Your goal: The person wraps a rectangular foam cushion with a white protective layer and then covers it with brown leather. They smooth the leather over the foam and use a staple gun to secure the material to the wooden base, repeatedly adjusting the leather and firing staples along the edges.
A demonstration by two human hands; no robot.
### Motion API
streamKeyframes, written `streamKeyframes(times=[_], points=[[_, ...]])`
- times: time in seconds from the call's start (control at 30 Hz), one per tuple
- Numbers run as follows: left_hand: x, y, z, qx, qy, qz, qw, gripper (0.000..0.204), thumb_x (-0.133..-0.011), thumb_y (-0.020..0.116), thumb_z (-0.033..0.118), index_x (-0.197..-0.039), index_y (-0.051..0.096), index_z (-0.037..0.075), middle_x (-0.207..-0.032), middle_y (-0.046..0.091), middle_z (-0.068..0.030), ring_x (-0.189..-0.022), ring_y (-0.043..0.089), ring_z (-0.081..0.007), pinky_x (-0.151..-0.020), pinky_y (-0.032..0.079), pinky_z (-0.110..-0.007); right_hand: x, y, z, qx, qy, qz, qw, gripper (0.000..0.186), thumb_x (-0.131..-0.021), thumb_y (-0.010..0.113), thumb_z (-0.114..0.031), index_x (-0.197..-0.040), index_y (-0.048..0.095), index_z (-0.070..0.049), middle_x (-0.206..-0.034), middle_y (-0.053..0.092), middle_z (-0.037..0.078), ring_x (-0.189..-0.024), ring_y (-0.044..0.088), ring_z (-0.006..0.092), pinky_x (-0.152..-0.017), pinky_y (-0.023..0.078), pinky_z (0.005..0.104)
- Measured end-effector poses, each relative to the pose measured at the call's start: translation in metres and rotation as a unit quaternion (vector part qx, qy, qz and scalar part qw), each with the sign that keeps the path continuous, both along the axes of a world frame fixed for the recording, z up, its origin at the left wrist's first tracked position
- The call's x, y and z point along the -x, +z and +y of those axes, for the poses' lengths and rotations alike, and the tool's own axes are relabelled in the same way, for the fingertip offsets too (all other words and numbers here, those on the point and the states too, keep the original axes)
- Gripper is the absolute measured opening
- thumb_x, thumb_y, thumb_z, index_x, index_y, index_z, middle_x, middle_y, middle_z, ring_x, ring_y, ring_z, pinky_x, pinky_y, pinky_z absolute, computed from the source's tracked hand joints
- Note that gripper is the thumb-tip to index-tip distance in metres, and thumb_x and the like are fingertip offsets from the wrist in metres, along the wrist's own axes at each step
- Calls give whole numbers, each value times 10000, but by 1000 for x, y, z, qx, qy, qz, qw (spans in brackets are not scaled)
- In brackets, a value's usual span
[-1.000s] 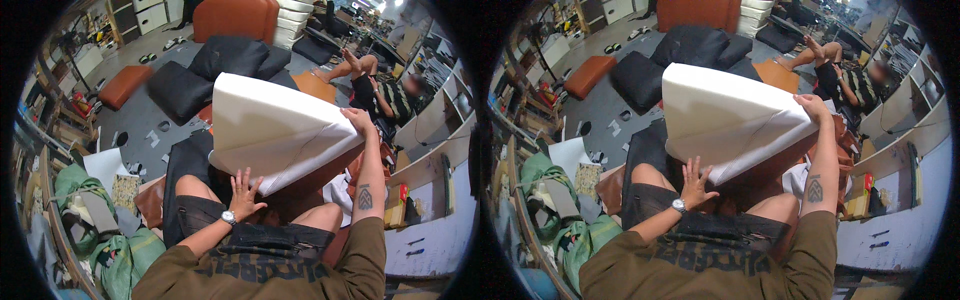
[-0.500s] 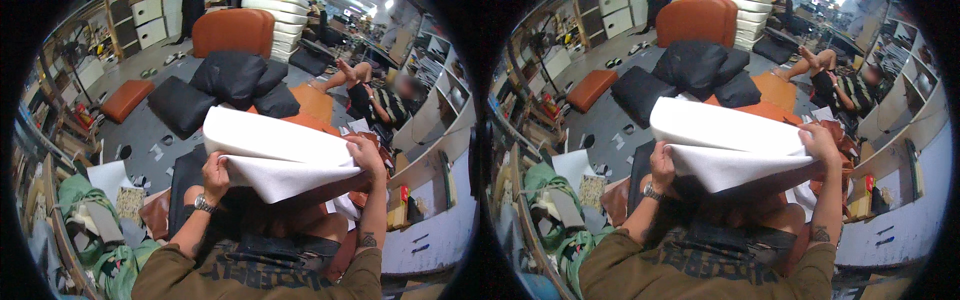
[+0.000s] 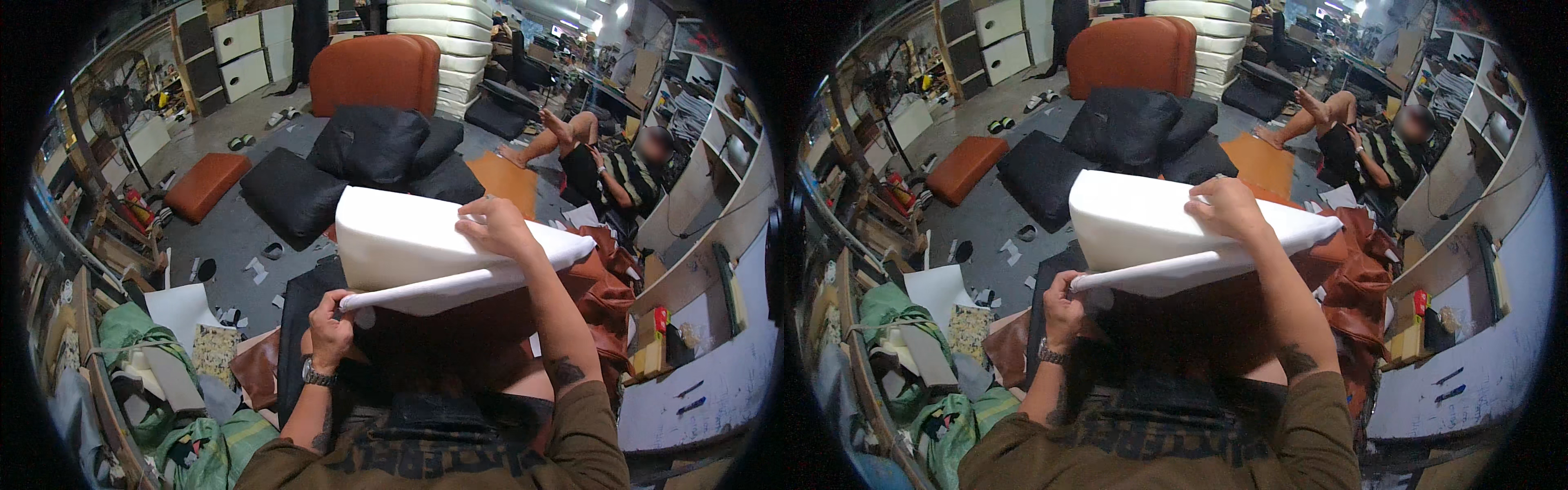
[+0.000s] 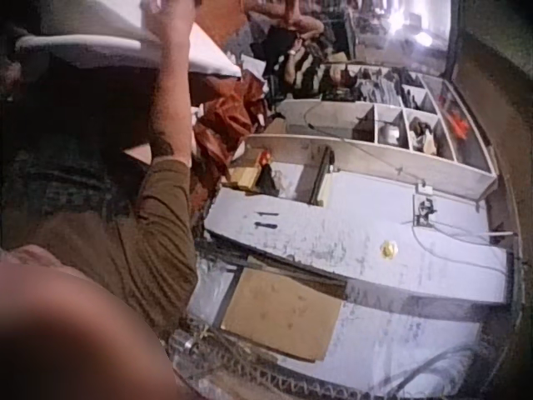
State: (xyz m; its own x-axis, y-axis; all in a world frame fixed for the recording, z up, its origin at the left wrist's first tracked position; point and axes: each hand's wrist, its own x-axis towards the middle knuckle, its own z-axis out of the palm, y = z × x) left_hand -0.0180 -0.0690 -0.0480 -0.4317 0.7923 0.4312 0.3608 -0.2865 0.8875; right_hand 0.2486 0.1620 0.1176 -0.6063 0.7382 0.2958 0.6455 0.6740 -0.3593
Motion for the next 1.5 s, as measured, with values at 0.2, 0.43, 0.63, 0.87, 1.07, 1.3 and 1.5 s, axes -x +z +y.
streamKeyframes(times=[0.2,0.43,0.63,0.87,1.07,1.3,1.5], points=[[35,23,22,-44,78,92,992,188,-834,824,18,-1014,792,61,-1576,563,-154,-1425,563,-317,-1152,486,-495,1,4,-15,56,-16,20,998,279,-894,789,-271,-1020,847,-29,-1034,786,245,-982,773,374,-928,593,440],[65,46,31,-63,-136,4,989,188,-770,840,-67,-917,803,43,-1700,463,-153,-1556,464,-335,-1252,412,-474,-7,24,-35,48,-110,27,992,457,-1058,634,-323,-1321,645,51,-1134,739,312,-1065,716,484,-955,553,509],[62,66,25,-61,-181,7,982,298,-753,819,-105,-1023,841,19,-1602,566,-212,-1416,618,-339,-1151,524,-411,-46,18,-83,-31,91,-56,994,855,-864,854,-482,-1485,570,34,-1507,580,321,-1396,572,474,-1190,428,499],[-21,127,31,-147,-144,251,946,296,-717,955,75,-989,842,106,-1437,698,-188,-1208,759,-291,-937,656,-342,-101,60,-119,-76,22,-18,997,736,-829,914,-370,-1433,655,-39,-1508,612,275,-1381,599,467,-1167,453,547],[-86,168,64,-259,-114,231,931,404,-657,1002,329,-944,794,133,-1263,797,-116,-987,816,-238,-741,606,-310,-84,37,-162,-237,74,78,966,581,-834,914,-382,-1301,713,-101,-1371,716,157,-1233,671,388,-1047,529,497],[-131,169,71,-261,-134,198,935,565,-666,950,490,-1116,828,169,-1186,800,-42,-850,679,-189,-735,563,-349,-93,20,-153,-347,12,214,913,322,-885,876,-321,-1119,746,-143,-1070,761,56,-932,666,293,-864,507,463],[-162,174,82,-324,-180,183,911,489,-718,930,467,-1093,827,170,-1187,743,-38,-1028,662,-216,-892,507,-390,-111,38,-162,-328,-32,144,933,483,-1017,667,-512,-1313,730,-136,-1209,707,146,-1058,629,363,-964,469,547]])
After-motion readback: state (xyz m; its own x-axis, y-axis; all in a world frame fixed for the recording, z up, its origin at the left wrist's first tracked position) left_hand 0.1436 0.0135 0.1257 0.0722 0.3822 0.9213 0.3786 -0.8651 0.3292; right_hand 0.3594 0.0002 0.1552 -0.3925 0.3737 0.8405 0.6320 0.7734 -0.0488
